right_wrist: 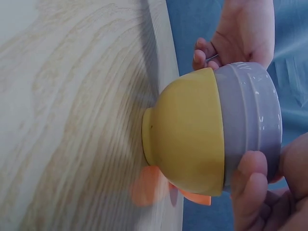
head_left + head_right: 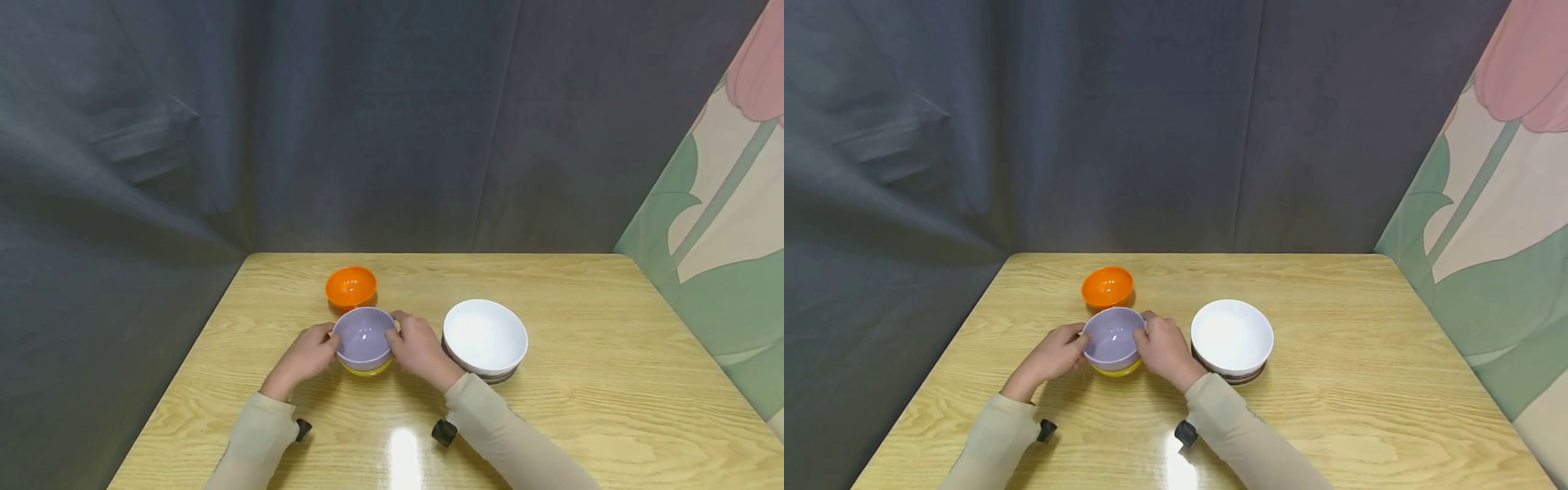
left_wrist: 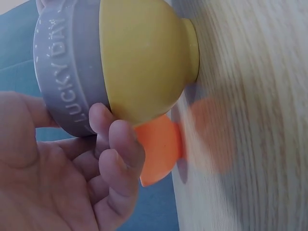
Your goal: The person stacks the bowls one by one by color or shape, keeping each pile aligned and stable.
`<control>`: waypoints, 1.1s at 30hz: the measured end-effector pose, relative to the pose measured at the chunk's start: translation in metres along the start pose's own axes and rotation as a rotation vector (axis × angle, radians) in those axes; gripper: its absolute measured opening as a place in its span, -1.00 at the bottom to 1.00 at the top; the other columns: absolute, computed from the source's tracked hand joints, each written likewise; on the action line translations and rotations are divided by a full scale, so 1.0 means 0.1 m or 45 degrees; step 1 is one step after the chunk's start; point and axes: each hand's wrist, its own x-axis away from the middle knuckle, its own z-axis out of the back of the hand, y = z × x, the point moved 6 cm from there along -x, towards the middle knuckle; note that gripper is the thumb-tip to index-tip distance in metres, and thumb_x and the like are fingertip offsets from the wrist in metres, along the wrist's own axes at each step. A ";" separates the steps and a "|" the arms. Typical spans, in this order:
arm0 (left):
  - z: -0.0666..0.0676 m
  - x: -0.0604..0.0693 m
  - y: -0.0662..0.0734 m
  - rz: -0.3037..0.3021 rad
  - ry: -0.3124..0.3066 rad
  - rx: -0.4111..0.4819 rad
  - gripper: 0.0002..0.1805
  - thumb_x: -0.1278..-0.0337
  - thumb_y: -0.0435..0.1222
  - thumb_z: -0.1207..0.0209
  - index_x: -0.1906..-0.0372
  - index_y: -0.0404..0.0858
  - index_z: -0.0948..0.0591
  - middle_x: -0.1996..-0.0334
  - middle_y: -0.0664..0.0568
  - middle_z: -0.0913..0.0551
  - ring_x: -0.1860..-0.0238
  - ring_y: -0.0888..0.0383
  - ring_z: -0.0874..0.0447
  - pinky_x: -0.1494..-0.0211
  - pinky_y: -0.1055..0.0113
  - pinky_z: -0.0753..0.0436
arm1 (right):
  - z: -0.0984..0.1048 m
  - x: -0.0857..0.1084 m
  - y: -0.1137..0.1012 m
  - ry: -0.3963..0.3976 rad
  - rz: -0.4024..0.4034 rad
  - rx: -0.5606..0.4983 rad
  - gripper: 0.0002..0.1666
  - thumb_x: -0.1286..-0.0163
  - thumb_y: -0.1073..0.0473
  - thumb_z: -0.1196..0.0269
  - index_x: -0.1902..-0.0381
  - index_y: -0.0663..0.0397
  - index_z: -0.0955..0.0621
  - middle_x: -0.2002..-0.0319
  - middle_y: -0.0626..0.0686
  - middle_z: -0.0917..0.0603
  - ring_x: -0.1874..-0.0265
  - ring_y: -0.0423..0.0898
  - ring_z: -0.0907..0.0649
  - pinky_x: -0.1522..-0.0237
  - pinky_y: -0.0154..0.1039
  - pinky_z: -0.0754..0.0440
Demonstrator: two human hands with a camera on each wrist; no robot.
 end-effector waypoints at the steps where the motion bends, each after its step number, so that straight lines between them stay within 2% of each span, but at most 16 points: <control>1: 0.00 0.00 0.00 -0.004 0.005 -0.008 -0.78 -0.36 -0.32 0.05 0.26 -0.30 -0.59 0.60 0.02 -0.50 0.61 0.15 -0.44 0.52 0.31 -0.43 | 0.00 0.00 0.00 0.010 0.006 0.019 -0.50 -0.41 0.24 -0.04 -0.25 0.37 -0.49 0.78 -0.07 -0.53 0.91 -0.23 -0.47 0.82 -0.28 -0.46; 7: -0.02 -0.02 -0.01 -0.004 0.014 -0.037 -0.77 -0.39 -0.31 0.06 0.27 -0.27 -0.59 0.62 0.03 -0.50 0.61 0.15 -0.42 0.53 0.31 -0.40 | 0.03 0.00 -0.01 0.074 0.055 0.149 -0.54 -0.42 0.21 -0.09 -0.19 0.35 -0.55 0.71 -0.08 -0.52 0.79 -0.22 -0.48 0.67 -0.28 -0.46; 10: -0.02 -0.02 0.00 -0.005 0.026 -0.050 -0.78 -0.38 -0.31 0.06 0.30 -0.25 -0.59 0.63 0.02 -0.50 0.61 0.15 -0.41 0.53 0.30 -0.40 | 0.03 0.00 -0.01 0.076 0.057 0.166 -0.54 -0.41 0.20 -0.09 -0.19 0.34 -0.56 0.69 -0.08 -0.52 0.75 -0.21 -0.47 0.64 -0.28 -0.45; 17: -0.03 -0.02 0.03 -0.022 0.054 -0.096 -0.78 -0.37 -0.30 0.03 0.36 -0.25 -0.57 0.62 0.03 -0.45 0.58 0.15 -0.36 0.51 0.30 -0.39 | 0.03 0.01 -0.01 0.040 0.028 0.130 -0.52 -0.40 0.21 -0.07 -0.21 0.34 -0.52 0.72 -0.08 -0.52 0.79 -0.20 -0.47 0.68 -0.27 -0.45; 24: -0.06 -0.01 0.04 -0.014 0.049 -0.083 -0.77 -0.39 -0.31 0.04 0.25 -0.32 -0.60 0.61 0.02 -0.41 0.57 0.15 -0.35 0.50 0.30 -0.39 | 0.03 0.02 0.00 -0.001 -0.006 0.144 -0.50 -0.38 0.20 -0.08 -0.23 0.31 -0.51 0.68 -0.07 -0.54 0.77 -0.18 -0.49 0.65 -0.26 -0.45; 33: -0.04 0.00 0.08 -0.019 0.061 -0.095 -0.76 -0.40 -0.33 0.05 0.33 -0.32 -0.58 0.62 0.03 -0.39 0.60 0.16 -0.33 0.54 0.31 -0.35 | 0.02 -0.01 0.00 -0.003 0.039 0.125 -0.52 -0.43 0.24 -0.08 -0.25 0.34 -0.50 0.68 -0.07 -0.51 0.75 -0.21 -0.44 0.69 -0.30 -0.41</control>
